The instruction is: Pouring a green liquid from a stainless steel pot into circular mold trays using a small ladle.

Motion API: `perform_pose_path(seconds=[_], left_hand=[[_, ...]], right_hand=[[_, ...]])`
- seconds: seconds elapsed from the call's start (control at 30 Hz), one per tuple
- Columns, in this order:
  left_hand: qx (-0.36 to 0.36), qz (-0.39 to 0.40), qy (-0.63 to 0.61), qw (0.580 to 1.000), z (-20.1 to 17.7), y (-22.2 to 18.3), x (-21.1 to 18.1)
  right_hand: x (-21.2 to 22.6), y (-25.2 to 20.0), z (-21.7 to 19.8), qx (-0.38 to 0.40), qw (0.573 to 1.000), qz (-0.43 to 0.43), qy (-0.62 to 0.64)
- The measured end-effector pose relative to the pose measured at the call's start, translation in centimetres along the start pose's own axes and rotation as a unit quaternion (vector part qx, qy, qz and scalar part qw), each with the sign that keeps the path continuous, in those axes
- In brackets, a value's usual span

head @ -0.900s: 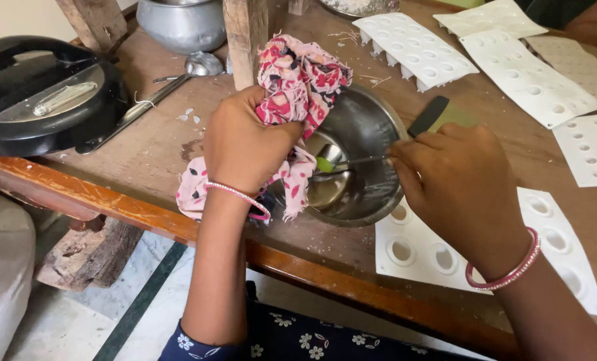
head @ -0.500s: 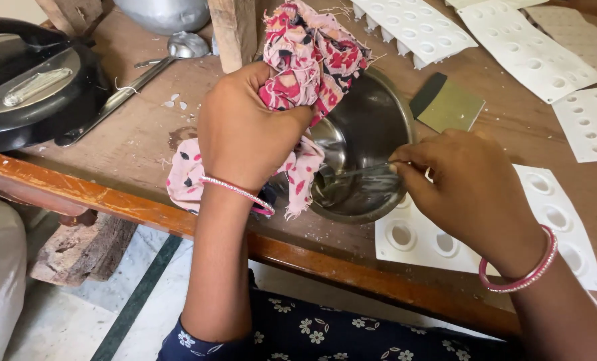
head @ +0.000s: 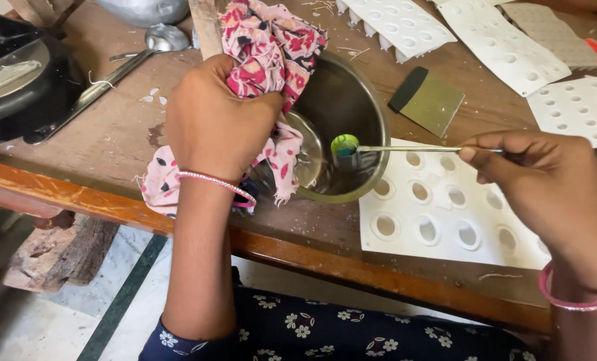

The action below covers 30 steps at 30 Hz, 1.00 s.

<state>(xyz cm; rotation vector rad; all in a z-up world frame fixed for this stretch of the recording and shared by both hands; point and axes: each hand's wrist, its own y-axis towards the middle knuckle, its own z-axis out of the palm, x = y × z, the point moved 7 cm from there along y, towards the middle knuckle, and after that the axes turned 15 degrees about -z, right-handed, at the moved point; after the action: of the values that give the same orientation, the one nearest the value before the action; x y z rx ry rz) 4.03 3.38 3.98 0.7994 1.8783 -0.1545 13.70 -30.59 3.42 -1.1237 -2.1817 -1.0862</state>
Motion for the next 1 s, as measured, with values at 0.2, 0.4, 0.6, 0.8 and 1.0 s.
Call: perform_pose_path(seconds=[0.2,0.4,0.6,0.8,1.0], left_hand=[[-0.021,0.017,0.011,1.000,0.0,-0.1,0.3],[-0.035,0.013,0.021,0.999,-0.2,0.6,1.1],[-0.057,0.017,0.028,0.998,-0.4,0.8,1.3],[-0.038,0.026,-0.011,0.999,-0.6,0.9,1.0],[-0.054,0.051,-0.022,0.997,-0.9,1.6,1.9]], right_hand=[[-2.8,0.4,-3.6,-0.001,0.998,-0.015,-0.061],[-5.9,0.5,-5.8,-0.014,0.999,-0.026,-0.017],[-7.5,-0.7,-6.5,-0.038,0.999,-0.025,0.026],[-7.8,-3.6,-5.8,-0.095,0.982,0.021,0.163],[-7.5,-6.9,-5.5,-0.123,0.982,0.074,0.119]])
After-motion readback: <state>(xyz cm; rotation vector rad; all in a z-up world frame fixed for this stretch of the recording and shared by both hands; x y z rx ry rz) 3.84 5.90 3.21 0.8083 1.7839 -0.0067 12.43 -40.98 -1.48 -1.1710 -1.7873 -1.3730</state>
